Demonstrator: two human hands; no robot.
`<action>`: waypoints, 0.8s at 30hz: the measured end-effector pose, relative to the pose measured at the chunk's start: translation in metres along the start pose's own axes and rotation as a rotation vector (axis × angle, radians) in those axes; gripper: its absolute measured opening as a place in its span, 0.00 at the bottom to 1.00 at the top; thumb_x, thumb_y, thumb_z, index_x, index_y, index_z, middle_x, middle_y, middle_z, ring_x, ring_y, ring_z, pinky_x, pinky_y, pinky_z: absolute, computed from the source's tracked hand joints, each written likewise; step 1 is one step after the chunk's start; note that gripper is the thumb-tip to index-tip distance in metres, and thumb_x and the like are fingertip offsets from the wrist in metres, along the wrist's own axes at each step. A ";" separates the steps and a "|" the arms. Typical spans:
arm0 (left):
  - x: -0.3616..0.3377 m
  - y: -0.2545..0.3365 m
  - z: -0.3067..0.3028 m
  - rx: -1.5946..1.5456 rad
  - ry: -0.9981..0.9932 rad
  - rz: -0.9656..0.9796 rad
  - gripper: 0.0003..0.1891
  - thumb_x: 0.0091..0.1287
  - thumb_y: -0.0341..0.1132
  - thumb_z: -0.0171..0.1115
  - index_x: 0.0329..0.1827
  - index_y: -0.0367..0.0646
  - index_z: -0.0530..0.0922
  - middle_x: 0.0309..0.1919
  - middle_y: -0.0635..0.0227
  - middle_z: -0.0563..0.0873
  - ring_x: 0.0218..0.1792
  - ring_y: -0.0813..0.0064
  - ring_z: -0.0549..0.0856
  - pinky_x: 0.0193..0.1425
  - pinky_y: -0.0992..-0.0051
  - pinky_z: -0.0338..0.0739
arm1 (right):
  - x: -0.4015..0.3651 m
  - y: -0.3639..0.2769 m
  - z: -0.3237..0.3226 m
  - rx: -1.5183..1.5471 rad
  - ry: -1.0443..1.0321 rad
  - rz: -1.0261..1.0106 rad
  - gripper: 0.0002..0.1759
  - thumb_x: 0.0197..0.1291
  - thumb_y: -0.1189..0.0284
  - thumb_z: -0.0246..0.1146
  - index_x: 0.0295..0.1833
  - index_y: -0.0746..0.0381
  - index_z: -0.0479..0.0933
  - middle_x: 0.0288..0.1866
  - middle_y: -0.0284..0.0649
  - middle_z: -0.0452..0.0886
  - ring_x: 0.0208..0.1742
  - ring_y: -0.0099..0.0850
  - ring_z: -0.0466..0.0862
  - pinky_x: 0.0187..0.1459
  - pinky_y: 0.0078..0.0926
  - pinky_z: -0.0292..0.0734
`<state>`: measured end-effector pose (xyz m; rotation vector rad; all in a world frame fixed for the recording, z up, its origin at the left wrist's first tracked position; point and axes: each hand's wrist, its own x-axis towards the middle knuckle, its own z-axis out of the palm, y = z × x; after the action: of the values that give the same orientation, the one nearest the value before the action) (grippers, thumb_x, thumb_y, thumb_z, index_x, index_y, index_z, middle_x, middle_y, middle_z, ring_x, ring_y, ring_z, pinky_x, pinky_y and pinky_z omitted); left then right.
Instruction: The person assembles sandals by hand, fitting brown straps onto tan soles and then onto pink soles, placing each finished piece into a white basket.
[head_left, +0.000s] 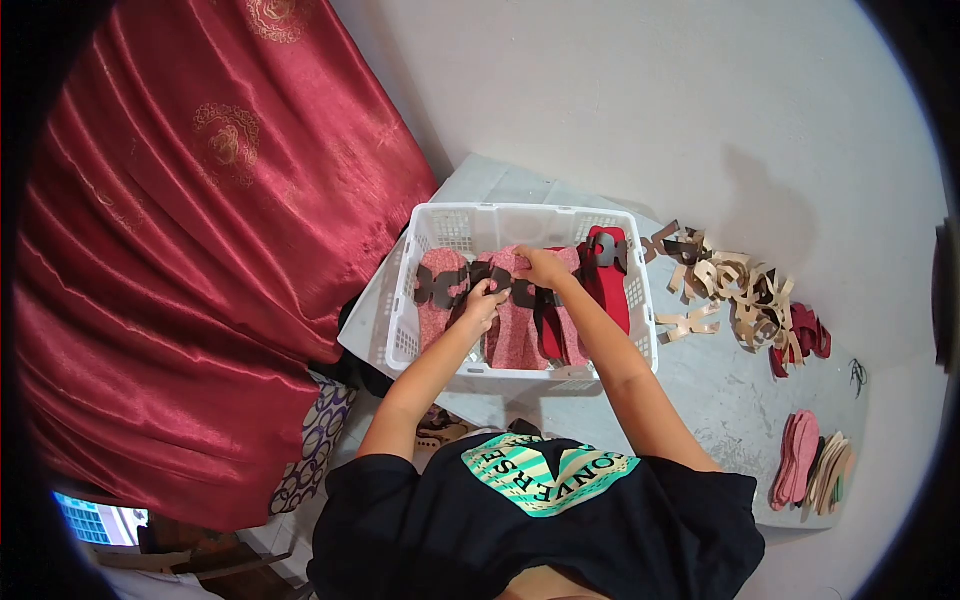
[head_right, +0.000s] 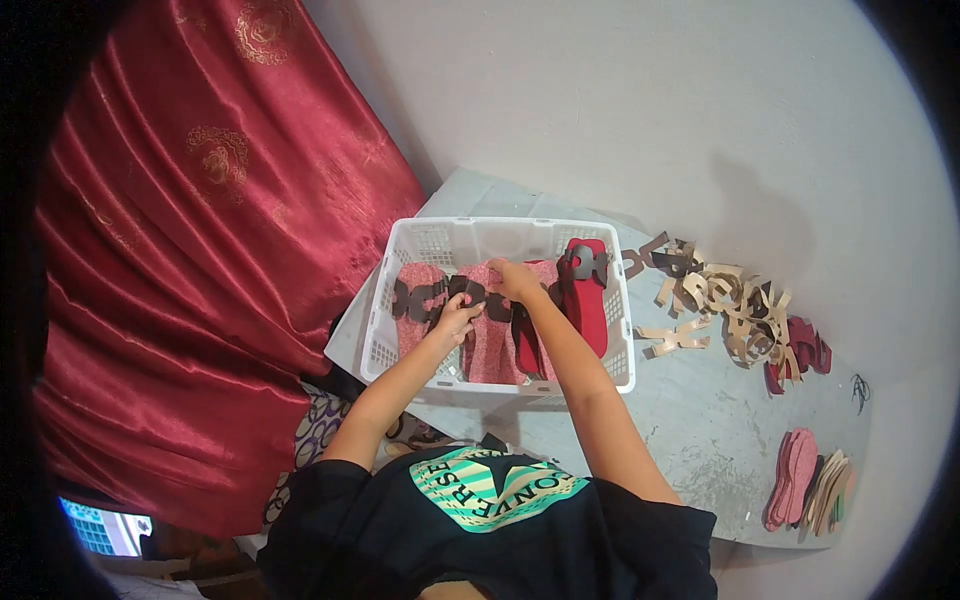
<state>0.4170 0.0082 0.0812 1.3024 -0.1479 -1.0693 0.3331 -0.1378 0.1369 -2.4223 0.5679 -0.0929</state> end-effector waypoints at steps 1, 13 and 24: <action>0.003 -0.002 -0.001 0.005 0.000 0.001 0.15 0.57 0.22 0.65 0.44 0.47 0.73 0.34 0.74 0.81 0.32 0.83 0.80 0.24 0.82 0.64 | -0.002 -0.002 0.000 -0.063 0.019 0.023 0.32 0.45 0.60 0.70 0.59 0.51 0.71 0.54 0.38 0.78 0.57 0.38 0.76 0.55 0.43 0.67; 0.033 -0.031 -0.012 0.156 0.090 0.039 0.21 0.60 0.27 0.64 0.56 0.46 0.70 0.42 0.75 0.80 0.41 0.82 0.79 0.38 0.79 0.69 | 0.007 0.003 0.008 -0.274 0.049 0.063 0.29 0.42 0.55 0.70 0.54 0.43 0.75 0.45 0.33 0.82 0.52 0.34 0.77 0.52 0.45 0.56; 0.039 -0.042 -0.018 0.172 0.091 0.057 0.22 0.58 0.30 0.67 0.56 0.41 0.73 0.46 0.67 0.79 0.41 0.79 0.79 0.41 0.79 0.73 | 0.014 0.009 0.010 -0.321 -0.005 0.060 0.29 0.43 0.53 0.70 0.55 0.43 0.74 0.44 0.37 0.82 0.52 0.37 0.77 0.53 0.47 0.56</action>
<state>0.4264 -0.0015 0.0227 1.4902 -0.2109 -0.9630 0.3450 -0.1441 0.1225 -2.7111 0.6976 0.0328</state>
